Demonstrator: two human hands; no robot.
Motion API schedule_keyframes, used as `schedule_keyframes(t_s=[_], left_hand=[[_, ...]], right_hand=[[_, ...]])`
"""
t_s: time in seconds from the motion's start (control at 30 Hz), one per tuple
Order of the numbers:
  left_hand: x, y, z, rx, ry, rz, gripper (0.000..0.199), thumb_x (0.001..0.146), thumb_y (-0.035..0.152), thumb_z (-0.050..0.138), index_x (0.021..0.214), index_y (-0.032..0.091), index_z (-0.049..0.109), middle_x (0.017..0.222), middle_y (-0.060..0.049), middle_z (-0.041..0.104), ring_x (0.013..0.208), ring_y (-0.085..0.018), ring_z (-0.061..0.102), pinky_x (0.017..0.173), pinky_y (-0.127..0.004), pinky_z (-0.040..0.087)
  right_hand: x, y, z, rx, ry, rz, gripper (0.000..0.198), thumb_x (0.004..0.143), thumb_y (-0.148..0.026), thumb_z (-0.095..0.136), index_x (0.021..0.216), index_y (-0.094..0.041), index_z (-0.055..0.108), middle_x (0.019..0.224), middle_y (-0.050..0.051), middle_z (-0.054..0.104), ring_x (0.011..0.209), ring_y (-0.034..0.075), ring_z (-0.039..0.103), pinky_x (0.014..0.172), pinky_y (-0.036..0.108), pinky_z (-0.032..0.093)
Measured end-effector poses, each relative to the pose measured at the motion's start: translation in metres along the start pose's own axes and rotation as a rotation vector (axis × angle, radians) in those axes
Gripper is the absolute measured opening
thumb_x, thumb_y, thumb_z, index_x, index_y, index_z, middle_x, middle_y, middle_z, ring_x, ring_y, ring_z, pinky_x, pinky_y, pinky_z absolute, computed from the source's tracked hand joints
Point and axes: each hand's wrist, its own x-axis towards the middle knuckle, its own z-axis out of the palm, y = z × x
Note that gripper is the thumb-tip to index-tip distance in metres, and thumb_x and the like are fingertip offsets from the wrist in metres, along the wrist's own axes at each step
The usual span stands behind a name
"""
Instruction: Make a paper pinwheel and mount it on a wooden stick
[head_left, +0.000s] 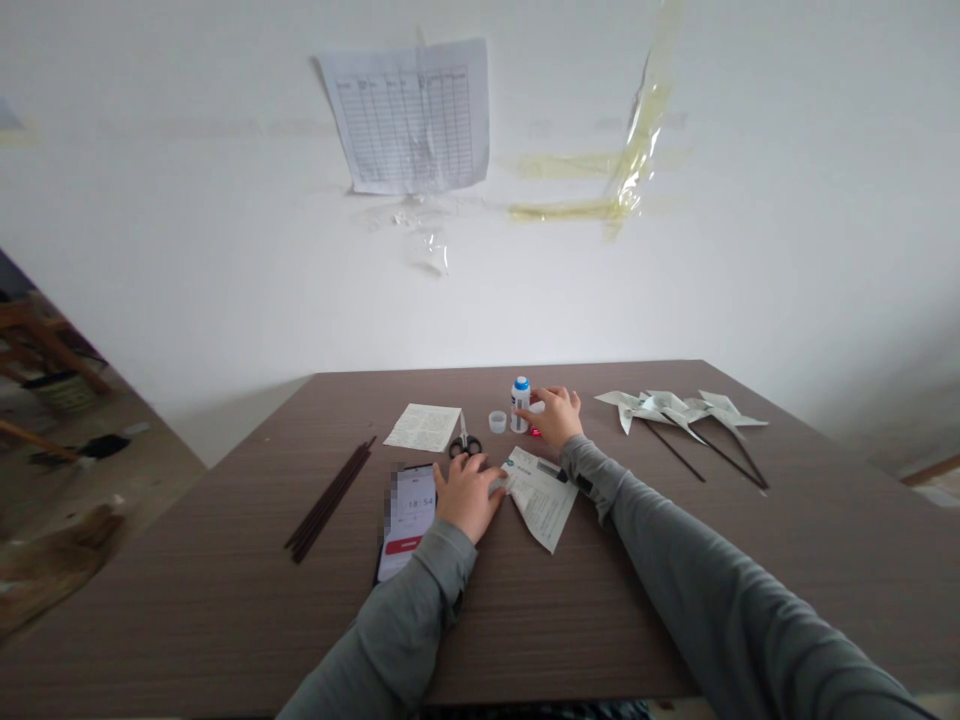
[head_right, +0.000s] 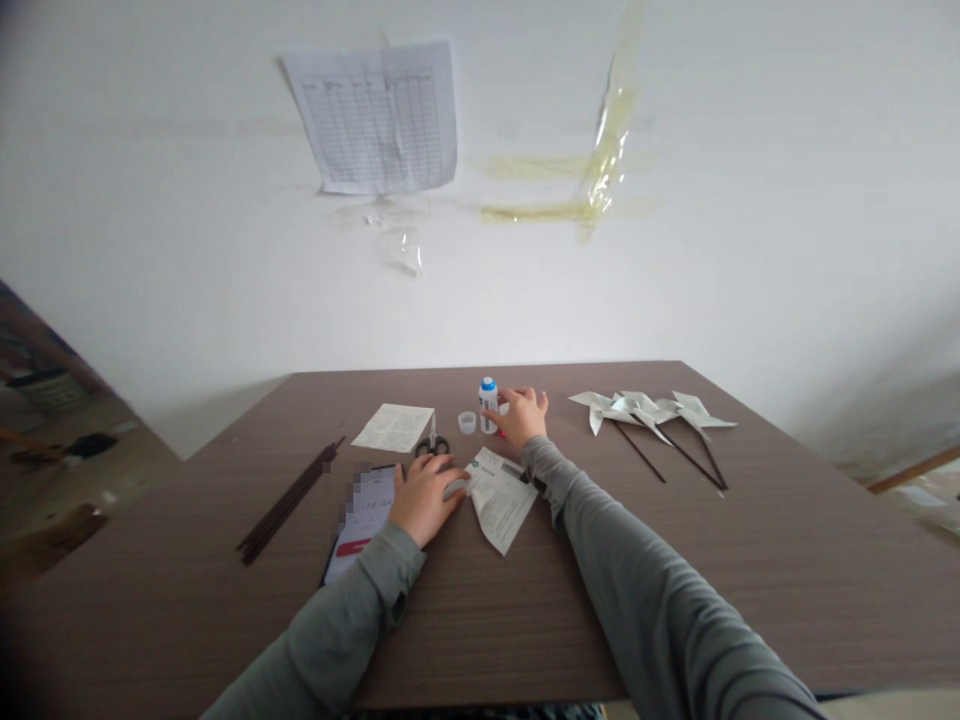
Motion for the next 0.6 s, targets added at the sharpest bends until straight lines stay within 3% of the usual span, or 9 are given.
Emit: schedule_keyframes(t_s=[0.2,0.33,0.5,0.6], left_hand=[[0.002,-0.009,0.010,-0.008,0.050,0.023,0.038,0.118,0.027,0.080,0.150,0.039,0.099,0.188,-0.011,0.079,0.180,-0.053,0.059,0.154,-0.097,0.033],[0.002,-0.009,0.010,-0.011,0.072,0.023,0.037,0.117,0.024,0.084,0.147,0.039,0.100,0.185,-0.011,0.081,0.179,-0.053,0.062,0.153,-0.095,0.037],[0.000,-0.004,0.006,-0.001,0.065,0.009,0.038,0.118,0.022,0.084,0.148,0.039,0.100,0.185,-0.011,0.081,0.180,-0.051,0.062,0.155,-0.094,0.036],[-0.001,-0.001,0.004,0.011,0.050,-0.011,0.037,0.117,0.021,0.086,0.146,0.038,0.101,0.185,-0.011,0.081,0.180,-0.049,0.062,0.154,-0.095,0.036]], right_hand=[[0.000,0.008,-0.002,0.006,0.013,0.020,0.031,0.103,-0.035,0.098,0.132,-0.033,0.089,0.141,0.008,0.097,0.158,0.043,0.071,0.151,0.084,0.032],[-0.004,0.019,-0.009,0.015,0.080,0.006,0.026,0.100,-0.030,0.097,0.124,-0.030,0.086,0.144,0.013,0.095,0.155,0.046,0.072,0.148,0.083,0.036],[-0.021,0.038,-0.019,0.035,0.180,-0.124,0.016,0.100,-0.031,0.096,0.111,-0.030,0.084,0.130,0.014,0.094,0.143,0.047,0.077,0.137,0.078,0.052],[-0.038,0.049,-0.026,0.097,0.117,-0.278,0.006,0.106,-0.033,0.090,0.111,-0.031,0.088,0.122,0.013,0.095,0.131,0.043,0.083,0.126,0.068,0.063]])
